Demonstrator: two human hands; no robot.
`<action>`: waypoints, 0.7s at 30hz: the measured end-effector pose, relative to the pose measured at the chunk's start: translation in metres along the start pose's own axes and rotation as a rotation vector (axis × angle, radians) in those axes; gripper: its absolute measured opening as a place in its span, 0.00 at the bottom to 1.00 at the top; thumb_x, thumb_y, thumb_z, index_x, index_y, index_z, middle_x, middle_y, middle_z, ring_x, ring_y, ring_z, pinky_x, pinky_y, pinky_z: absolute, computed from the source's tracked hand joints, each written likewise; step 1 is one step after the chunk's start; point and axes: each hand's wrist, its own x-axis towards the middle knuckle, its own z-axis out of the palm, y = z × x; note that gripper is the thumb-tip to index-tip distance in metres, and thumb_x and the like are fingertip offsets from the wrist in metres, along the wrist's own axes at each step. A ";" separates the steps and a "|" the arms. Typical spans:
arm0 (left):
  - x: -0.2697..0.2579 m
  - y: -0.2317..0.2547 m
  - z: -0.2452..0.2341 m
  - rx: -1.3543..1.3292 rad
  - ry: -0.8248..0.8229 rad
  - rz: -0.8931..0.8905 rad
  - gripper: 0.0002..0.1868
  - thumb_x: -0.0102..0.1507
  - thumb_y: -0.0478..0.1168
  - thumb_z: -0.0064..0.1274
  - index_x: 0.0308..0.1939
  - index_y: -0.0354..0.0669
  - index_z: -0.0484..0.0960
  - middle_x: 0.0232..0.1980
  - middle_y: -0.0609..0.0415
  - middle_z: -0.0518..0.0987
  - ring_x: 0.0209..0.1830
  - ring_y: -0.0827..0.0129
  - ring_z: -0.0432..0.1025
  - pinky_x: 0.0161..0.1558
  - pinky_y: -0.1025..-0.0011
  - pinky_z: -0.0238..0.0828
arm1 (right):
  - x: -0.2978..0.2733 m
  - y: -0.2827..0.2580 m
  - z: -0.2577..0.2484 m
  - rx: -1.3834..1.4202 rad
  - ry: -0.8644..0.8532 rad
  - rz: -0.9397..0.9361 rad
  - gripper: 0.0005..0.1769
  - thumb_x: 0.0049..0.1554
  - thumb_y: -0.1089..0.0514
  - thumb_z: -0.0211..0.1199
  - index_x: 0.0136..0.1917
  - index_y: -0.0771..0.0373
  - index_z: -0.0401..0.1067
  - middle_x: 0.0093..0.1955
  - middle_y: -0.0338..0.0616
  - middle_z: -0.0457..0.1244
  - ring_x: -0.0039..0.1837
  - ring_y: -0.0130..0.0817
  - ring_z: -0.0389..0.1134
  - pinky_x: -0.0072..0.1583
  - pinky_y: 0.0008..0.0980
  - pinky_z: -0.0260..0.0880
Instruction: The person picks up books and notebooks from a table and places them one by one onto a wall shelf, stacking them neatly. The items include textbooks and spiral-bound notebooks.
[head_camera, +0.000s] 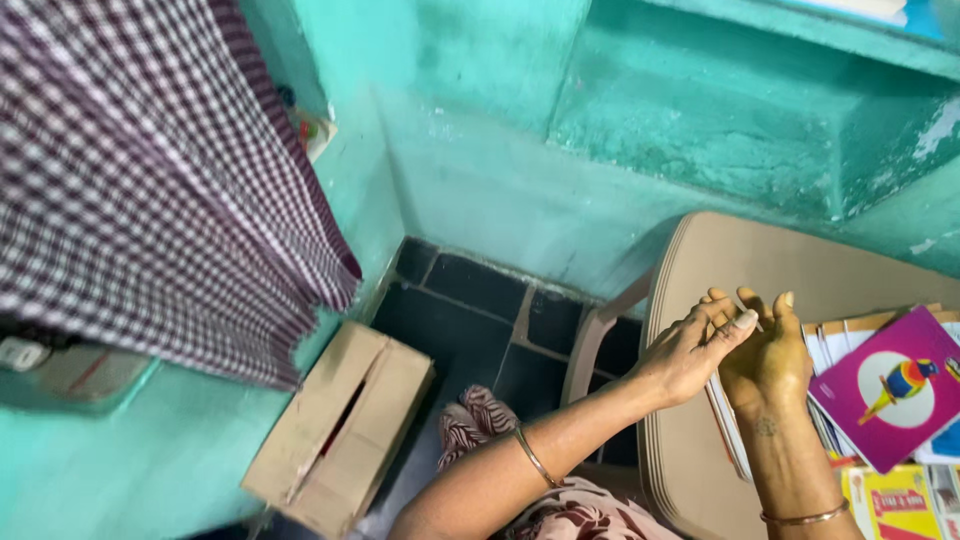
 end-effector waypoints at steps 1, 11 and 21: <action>-0.010 0.000 0.010 -0.002 -0.003 -0.016 0.44 0.66 0.72 0.36 0.69 0.38 0.69 0.61 0.32 0.78 0.63 0.45 0.72 0.62 0.56 0.66 | -0.010 -0.001 -0.009 -0.009 -0.006 0.024 0.27 0.70 0.37 0.45 0.62 0.64 0.63 0.64 0.63 0.62 0.64 0.51 0.64 0.69 0.51 0.64; -0.074 0.029 0.030 0.023 0.043 0.044 0.41 0.67 0.69 0.38 0.68 0.38 0.70 0.61 0.36 0.78 0.61 0.49 0.74 0.61 0.57 0.67 | -0.069 -0.005 -0.010 0.037 -0.082 0.029 0.29 0.69 0.36 0.46 0.65 0.63 0.59 0.65 0.62 0.61 0.66 0.52 0.65 0.67 0.53 0.66; -0.162 0.023 0.017 -0.132 0.048 0.062 0.41 0.70 0.65 0.41 0.73 0.35 0.66 0.69 0.38 0.73 0.72 0.56 0.67 0.68 0.64 0.63 | -0.152 0.027 0.002 -0.056 -0.028 0.032 0.29 0.67 0.35 0.47 0.65 0.61 0.62 0.64 0.57 0.65 0.64 0.46 0.66 0.64 0.44 0.65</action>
